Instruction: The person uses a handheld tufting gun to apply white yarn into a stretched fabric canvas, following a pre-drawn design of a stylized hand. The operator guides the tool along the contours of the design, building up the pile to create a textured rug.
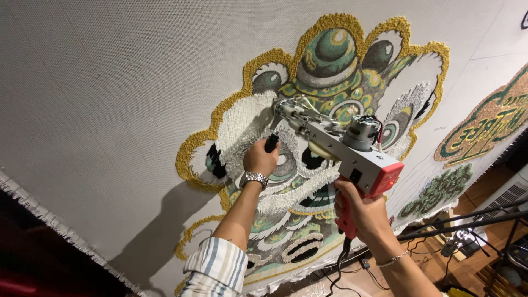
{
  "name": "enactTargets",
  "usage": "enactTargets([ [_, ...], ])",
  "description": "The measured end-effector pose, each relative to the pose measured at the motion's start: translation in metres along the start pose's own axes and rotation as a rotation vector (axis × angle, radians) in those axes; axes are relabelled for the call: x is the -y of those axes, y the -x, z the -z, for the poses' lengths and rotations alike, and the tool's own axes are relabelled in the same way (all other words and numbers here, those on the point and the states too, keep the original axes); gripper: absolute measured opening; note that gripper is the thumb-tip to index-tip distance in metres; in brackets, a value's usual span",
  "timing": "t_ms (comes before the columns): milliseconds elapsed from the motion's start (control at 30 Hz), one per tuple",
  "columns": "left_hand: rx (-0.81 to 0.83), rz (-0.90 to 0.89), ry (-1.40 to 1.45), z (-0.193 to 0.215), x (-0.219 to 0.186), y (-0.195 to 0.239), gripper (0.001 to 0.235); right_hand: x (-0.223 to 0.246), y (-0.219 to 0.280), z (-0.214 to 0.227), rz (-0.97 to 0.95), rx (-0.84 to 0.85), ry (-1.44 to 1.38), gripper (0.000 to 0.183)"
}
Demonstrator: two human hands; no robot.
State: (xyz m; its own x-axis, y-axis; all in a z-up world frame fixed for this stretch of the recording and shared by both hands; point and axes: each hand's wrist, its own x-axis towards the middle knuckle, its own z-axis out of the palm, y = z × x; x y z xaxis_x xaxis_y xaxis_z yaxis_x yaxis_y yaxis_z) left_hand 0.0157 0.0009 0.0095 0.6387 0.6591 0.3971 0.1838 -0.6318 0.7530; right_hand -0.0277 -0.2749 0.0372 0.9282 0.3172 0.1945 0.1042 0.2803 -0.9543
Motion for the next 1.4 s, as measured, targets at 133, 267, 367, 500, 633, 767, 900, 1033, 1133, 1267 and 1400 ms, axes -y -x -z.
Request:
enactTargets([
  [133,0.092,0.059,0.017,0.007,-0.01,0.001,0.028,0.009,0.001,0.0,-0.054,-0.008,0.044,0.023],
  [267,0.06,0.033,-0.003,0.012,-0.017,-0.003,0.029,0.015,0.001,-0.003,-0.028,0.007,0.041,0.024],
  [367,0.063,0.02,0.014,0.013,-0.016,-0.005,0.03,0.017,0.001,-0.004,-0.04,0.005,0.022,0.024],
  [500,0.025,0.006,0.014,0.011,-0.017,-0.009,0.028,0.019,0.0,-0.004,-0.068,-0.012,-0.008,0.024],
  [633,0.057,0.016,0.016,0.003,-0.015,-0.01,0.036,0.017,-0.003,0.003,-0.013,0.046,-0.041,0.027],
  [767,0.279,-0.048,0.282,-0.023,-0.003,-0.018,0.055,0.014,-0.001,0.014,-0.034,0.08,-0.069,0.034],
  [900,0.637,-0.08,0.577,-0.048,-0.008,-0.034,0.065,0.015,0.0,0.032,-0.053,0.12,-0.106,0.039],
  [1033,0.777,-0.169,0.596,-0.058,-0.027,-0.028,0.052,0.019,-0.001,0.055,-0.083,0.078,-0.129,0.045],
  [1133,0.77,-0.063,0.576,-0.056,-0.043,-0.004,0.041,0.023,0.008,0.081,-0.072,0.09,-0.127,0.053],
  [1267,0.749,-0.064,0.552,-0.051,-0.057,0.019,0.035,0.02,0.023,0.112,-0.12,0.144,-0.184,0.066],
  [1400,0.733,-0.044,0.551,-0.05,-0.062,0.027,0.037,0.01,0.031,0.123,-0.055,0.131,-0.182,0.068],
])
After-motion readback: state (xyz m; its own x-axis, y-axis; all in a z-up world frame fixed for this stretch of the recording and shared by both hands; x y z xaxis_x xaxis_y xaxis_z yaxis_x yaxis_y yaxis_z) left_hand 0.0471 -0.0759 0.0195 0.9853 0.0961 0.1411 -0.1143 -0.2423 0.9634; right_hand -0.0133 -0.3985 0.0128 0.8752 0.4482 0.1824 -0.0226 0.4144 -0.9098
